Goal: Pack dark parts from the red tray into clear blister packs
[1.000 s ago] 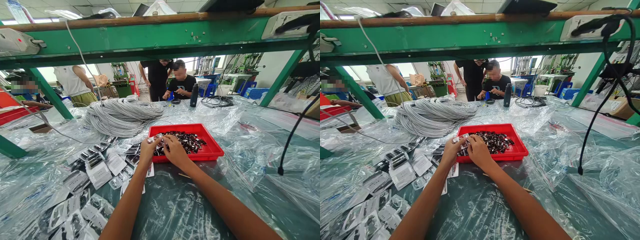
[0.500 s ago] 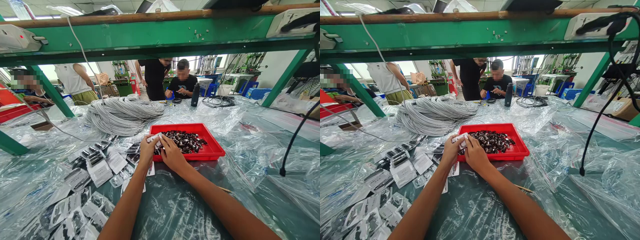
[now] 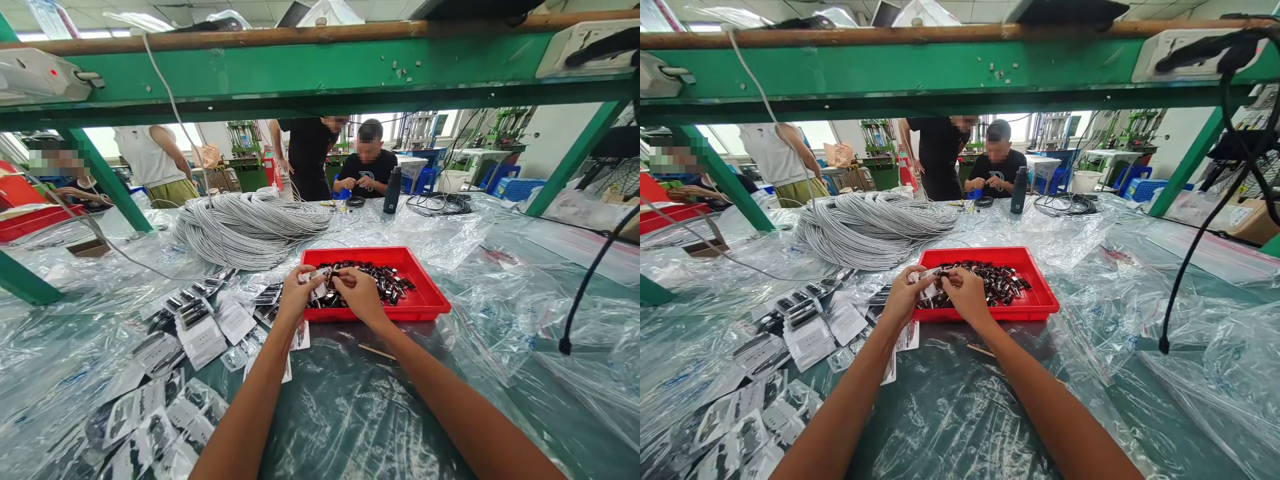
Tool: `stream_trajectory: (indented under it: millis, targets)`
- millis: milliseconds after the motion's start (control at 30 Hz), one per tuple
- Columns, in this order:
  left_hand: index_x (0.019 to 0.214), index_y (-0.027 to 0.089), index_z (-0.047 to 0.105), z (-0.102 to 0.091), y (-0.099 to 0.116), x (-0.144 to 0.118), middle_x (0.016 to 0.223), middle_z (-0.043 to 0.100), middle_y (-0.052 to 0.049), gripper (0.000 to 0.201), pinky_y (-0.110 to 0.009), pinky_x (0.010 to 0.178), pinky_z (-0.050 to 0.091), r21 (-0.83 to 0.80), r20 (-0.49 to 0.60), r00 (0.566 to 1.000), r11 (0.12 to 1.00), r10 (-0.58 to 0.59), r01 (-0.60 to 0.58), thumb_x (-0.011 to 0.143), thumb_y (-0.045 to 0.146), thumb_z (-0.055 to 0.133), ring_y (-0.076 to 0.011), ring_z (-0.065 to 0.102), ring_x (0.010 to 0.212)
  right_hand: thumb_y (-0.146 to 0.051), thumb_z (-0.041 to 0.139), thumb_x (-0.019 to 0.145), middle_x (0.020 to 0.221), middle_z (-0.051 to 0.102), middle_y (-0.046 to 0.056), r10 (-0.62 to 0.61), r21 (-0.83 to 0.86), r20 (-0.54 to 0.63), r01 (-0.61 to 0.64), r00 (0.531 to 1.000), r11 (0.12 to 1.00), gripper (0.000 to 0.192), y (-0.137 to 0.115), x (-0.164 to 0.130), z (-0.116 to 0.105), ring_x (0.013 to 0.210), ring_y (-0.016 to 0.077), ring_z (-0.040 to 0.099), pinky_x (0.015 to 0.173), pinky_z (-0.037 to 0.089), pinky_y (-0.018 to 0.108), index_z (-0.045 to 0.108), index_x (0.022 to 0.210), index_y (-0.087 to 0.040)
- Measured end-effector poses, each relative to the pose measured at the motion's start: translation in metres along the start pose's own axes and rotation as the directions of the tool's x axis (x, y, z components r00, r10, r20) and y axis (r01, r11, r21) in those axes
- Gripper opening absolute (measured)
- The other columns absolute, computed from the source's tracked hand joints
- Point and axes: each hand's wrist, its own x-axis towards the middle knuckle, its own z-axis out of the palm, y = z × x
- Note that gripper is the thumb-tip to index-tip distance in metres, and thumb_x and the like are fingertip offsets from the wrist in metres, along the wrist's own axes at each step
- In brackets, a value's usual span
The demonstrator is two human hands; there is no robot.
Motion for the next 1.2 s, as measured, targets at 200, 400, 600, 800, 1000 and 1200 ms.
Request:
stream_trajectory:
  millis: [200,400,600,800,1000,1200]
  targets:
    - [0.098,0.019,0.060,-0.013,0.019,-0.007,0.062,0.057,0.004,0.051,-0.026,0.052,0.040,0.328,-0.229,0.963,0.943,0.145,-0.064,0.061,0.047,0.080,-0.0148,0.054,0.052,-0.024,0.054,0.081,0.107,0.074,0.016,-0.045,-0.233,-0.085,0.024,0.995,0.972,0.029,0.008,0.017,-0.020,0.102,0.0287,0.070,0.096,0.054,0.047,0.068,0.104,-0.013]
    - [0.106,0.018,0.060,-0.029,0.026,-0.085,0.099,0.064,-0.011,0.032,-0.040,0.084,0.049,0.655,-0.177,0.919,0.739,0.353,-0.157,0.077,0.031,0.065,-0.0280,0.063,0.096,-0.025,0.051,0.085,0.118,0.068,0.016,-0.360,-0.478,0.063,0.345,0.931,0.808,0.032,-0.036,0.013,-0.050,0.113,0.0289,0.063,0.099,0.049,0.047,0.066,0.111,-0.015]
    - [0.110,0.019,0.061,-0.102,0.023,-0.157,0.113,0.059,-0.014,0.027,-0.045,0.096,0.046,0.973,0.015,0.865,0.192,0.502,-0.128,0.088,0.020,0.046,-0.0304,0.057,0.109,-0.032,0.056,0.086,0.088,0.073,0.009,-0.003,-0.567,0.621,0.452,0.783,0.688,0.018,-0.031,-0.055,-0.099,0.081,0.0252,0.070,0.075,0.055,0.036,0.070,0.090,-0.022]
    - [0.125,0.016,0.055,-0.157,0.050,-0.135,0.132,0.051,-0.018,0.039,-0.042,0.098,0.046,0.976,-0.082,0.991,-0.195,0.103,0.101,0.087,0.023,0.052,-0.0315,0.055,0.119,-0.030,0.048,0.090,0.103,0.068,0.014,0.033,-0.623,0.614,0.458,0.789,0.634,0.021,0.029,-0.106,-0.132,0.093,0.0253,0.067,0.081,0.054,0.037,0.067,0.094,-0.021]
    - [0.140,0.015,0.042,-0.158,0.059,-0.111,0.150,0.034,-0.025,0.063,-0.046,0.098,0.045,0.915,-0.178,0.982,-0.357,0.067,0.190,0.082,0.029,0.064,-0.0385,0.044,0.132,-0.026,0.043,0.089,0.089,0.065,0.009,-0.006,-0.579,0.594,0.432,0.805,0.692,0.019,0.032,-0.100,-0.130,0.080,0.0224,0.065,0.074,0.053,0.036,0.060,0.082,-0.021]
    - [0.137,0.015,0.046,-0.161,0.077,-0.100,0.140,0.049,-0.023,0.062,-0.043,0.099,0.044,0.876,-0.085,0.996,-0.476,0.015,0.082,0.079,0.026,0.066,-0.0358,0.051,0.125,-0.029,0.042,0.089,0.087,0.065,0.009,-0.028,-0.542,0.588,0.420,0.808,0.728,0.021,0.034,-0.102,-0.132,0.080,0.0230,0.064,0.075,0.053,0.037,0.059,0.081,-0.021]
